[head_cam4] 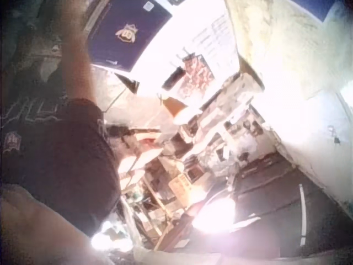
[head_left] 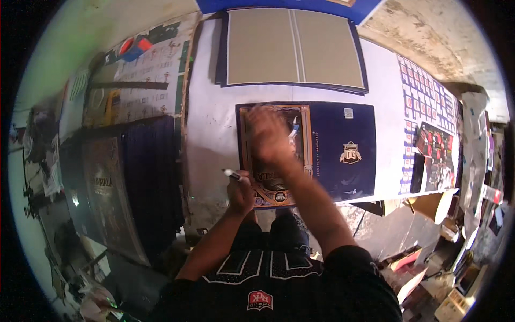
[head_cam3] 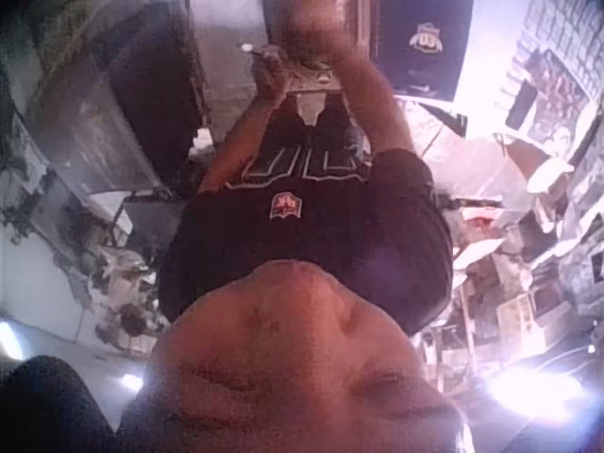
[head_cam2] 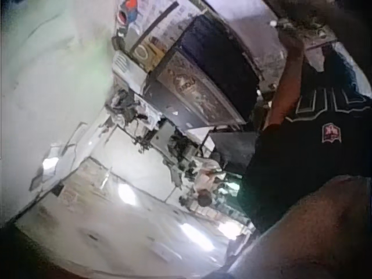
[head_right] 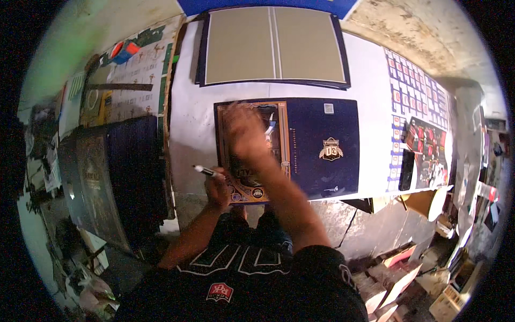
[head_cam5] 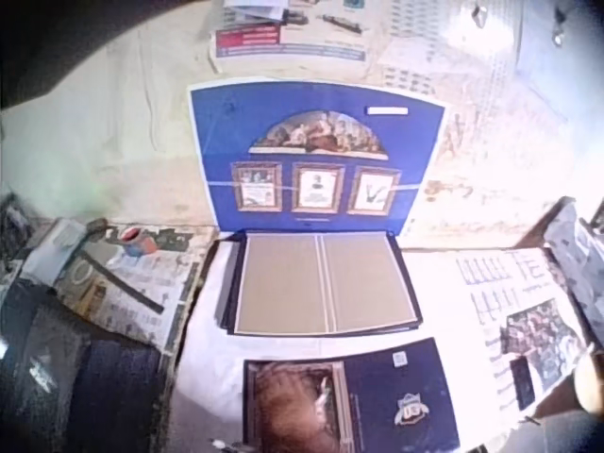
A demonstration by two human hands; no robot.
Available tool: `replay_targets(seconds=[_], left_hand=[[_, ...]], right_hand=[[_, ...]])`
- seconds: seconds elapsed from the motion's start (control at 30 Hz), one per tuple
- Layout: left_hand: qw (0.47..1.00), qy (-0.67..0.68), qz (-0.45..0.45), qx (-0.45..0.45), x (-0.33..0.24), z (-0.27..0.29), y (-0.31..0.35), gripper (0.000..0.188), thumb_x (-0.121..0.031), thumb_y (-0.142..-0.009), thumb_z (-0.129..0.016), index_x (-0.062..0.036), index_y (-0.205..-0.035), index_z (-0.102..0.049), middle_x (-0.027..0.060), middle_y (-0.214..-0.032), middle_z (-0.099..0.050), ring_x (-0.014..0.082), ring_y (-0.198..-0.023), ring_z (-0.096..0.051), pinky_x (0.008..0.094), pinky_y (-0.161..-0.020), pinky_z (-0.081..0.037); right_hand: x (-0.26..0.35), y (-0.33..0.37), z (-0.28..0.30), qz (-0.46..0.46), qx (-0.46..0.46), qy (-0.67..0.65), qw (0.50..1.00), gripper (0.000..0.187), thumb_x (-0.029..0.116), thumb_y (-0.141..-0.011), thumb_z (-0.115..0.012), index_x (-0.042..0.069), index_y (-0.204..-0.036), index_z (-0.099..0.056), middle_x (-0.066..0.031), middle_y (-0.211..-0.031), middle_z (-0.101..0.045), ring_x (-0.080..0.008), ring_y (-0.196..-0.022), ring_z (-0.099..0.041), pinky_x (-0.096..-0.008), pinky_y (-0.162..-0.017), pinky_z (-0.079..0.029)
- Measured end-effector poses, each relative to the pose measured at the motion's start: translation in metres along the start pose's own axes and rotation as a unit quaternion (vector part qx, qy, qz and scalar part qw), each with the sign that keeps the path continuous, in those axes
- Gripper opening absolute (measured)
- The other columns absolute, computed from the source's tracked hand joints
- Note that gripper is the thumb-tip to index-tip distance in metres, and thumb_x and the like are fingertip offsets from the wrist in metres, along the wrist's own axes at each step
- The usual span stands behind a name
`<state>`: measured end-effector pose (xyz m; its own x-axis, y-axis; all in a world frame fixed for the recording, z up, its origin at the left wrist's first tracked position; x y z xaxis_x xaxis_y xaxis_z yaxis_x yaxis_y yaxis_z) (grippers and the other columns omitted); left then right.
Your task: The person wipes book covers with a cloth, marks the corners with a marker, and stacks them on a table.
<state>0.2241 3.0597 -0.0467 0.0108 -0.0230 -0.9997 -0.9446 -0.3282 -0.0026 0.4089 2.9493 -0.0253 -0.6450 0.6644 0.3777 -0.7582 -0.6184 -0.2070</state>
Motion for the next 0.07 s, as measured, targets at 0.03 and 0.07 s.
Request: replay_targets(seconds=[0.03, 0.07], left_hand=[[0.997, -0.075, -0.024, -0.026, -0.004, 0.013, -0.001, 0.026, -0.03, -0.1, -0.05, -0.0047, -0.101, -0.054, 0.0097, -0.083, -0.059, 0.0214, -0.077, -0.057, 0.0343, -0.07, -0.045], [0.988, -0.138, -0.056, -0.033, -0.025, 0.015, -0.011, 0.025, -0.028, -0.099, -0.051, -0.0043, -0.103, -0.054, 0.0127, -0.082, -0.062, 0.0284, -0.078, -0.064, 0.037, -0.069, -0.047]], right_hand=[[0.064, 0.009, 0.004, 0.0, 0.071, 0.077, 0.994, 0.073, 0.044, -0.091, -0.055, 0.007, -0.149, -0.033, -0.0145, -0.155, -0.033, -0.0326, -0.142, -0.031, -0.0503, -0.116, -0.022], [0.066, 0.011, 0.008, -0.007, 0.069, 0.082, 0.994, 0.073, 0.044, -0.091, -0.055, 0.007, -0.149, -0.033, -0.0145, -0.155, -0.033, -0.0326, -0.142, -0.031, -0.0503, -0.116, -0.022]])
Point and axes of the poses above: each hand's wrist, its own y-axis away from the middle knuckle, its own z-axis out of the back of the hand, x = y × z, the point moved 2 cm from there along -y, towards the middle knuckle
